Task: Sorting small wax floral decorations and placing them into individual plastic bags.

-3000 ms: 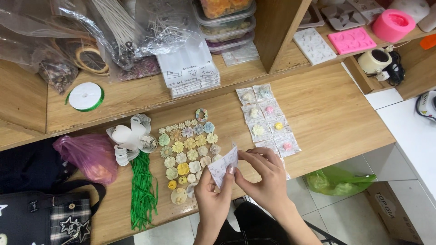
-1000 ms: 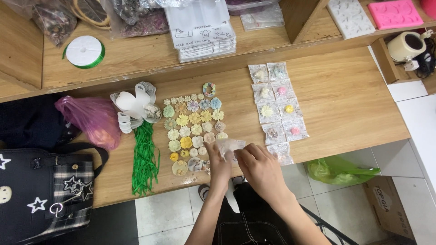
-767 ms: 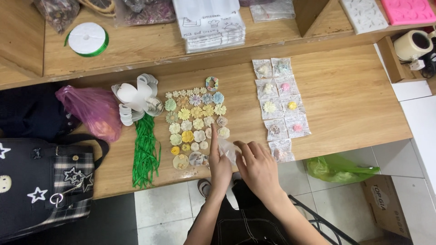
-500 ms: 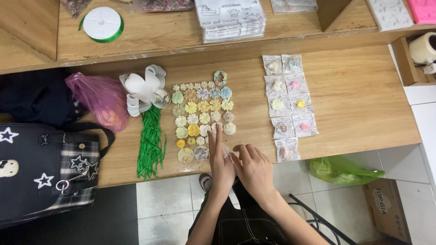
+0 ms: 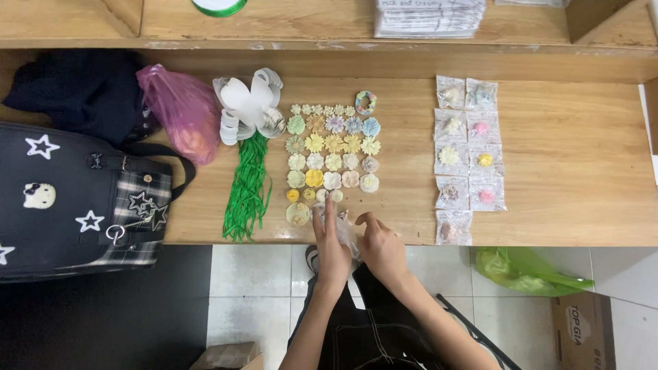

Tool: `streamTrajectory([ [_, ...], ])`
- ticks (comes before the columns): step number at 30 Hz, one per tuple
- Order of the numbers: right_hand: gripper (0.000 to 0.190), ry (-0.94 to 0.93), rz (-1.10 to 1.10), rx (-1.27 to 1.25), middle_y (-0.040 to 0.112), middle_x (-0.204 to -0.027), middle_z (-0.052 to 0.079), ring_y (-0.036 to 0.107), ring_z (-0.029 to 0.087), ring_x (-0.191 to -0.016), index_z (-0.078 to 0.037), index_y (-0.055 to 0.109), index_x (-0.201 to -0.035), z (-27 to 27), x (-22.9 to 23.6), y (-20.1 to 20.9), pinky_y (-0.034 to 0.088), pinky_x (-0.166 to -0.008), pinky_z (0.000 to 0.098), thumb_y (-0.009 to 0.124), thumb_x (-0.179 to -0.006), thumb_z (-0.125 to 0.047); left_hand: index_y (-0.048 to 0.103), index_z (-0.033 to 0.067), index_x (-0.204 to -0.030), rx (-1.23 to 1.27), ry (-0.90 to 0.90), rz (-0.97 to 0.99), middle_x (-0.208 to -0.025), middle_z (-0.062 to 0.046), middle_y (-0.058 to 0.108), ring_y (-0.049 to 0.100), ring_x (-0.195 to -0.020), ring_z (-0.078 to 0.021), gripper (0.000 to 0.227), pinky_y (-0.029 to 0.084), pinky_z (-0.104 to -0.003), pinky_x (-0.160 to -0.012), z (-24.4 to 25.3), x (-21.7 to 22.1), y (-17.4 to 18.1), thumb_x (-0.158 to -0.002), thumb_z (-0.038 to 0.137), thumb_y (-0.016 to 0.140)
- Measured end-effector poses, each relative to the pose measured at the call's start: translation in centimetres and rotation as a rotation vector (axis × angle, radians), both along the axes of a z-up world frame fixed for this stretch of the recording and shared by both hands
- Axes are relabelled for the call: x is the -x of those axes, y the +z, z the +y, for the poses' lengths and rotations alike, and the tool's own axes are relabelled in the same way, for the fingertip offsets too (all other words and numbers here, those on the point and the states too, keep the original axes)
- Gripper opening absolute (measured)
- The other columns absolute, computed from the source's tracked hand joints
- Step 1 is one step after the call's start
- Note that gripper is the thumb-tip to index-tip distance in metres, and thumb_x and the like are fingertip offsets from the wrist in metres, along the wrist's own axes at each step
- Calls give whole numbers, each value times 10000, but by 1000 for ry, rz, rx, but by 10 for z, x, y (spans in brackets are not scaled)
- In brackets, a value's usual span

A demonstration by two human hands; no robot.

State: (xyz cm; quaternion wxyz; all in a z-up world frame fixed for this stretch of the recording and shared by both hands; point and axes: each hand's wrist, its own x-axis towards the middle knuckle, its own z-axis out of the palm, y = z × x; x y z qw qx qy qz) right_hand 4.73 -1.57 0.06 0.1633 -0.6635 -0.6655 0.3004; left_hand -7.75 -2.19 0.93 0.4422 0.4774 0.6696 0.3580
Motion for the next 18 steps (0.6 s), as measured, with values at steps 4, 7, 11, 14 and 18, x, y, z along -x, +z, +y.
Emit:
streamTrajectory([
  [4,356,40,-13,11,710,-829,101,715,343,-731,-155,597,-1136,1,4,8,548,-624,479,677,-800,-70,97,215,-1620,48,-21,-36,-1613,-261,230,312,-1487,-426,1036,455,-447,-1082,-9,2,-45,-791,-196,562],
  [7,323,80,-4,34,719,-879,120,716,363,-759,-150,601,-1111,2,4,7,557,-656,483,687,-808,-78,-2,138,-1613,101,-68,-37,-1567,-246,296,350,-1462,-413,1117,348,-462,-1156,-13,0,-68,-848,-68,786],
  [11,311,97,-45,-29,723,-950,141,704,394,-805,-122,601,-1071,6,-8,-3,547,-684,503,715,-785,-78,48,207,-1626,214,-33,0,-1613,-195,240,334,-1481,-372,1077,392,-407,-1162,-10,1,-48,-786,-192,591],
  [14,275,107,-46,-25,721,-944,140,704,392,-813,-109,607,-1036,8,-12,-1,545,-694,501,730,-791,-92,41,205,-1623,221,-21,3,-1614,-190,244,334,-1484,-362,1060,386,-409,-1166,-11,0,-56,-805,-167,602],
  [18,154,120,-8,31,721,-906,123,709,372,-790,-97,635,-955,14,-11,-1,547,-677,484,721,-827,-96,54,196,-1627,137,-3,7,-1643,-210,189,284,-1503,-384,1046,360,-428,-1170,-14,1,-61,-813,-186,588],
])
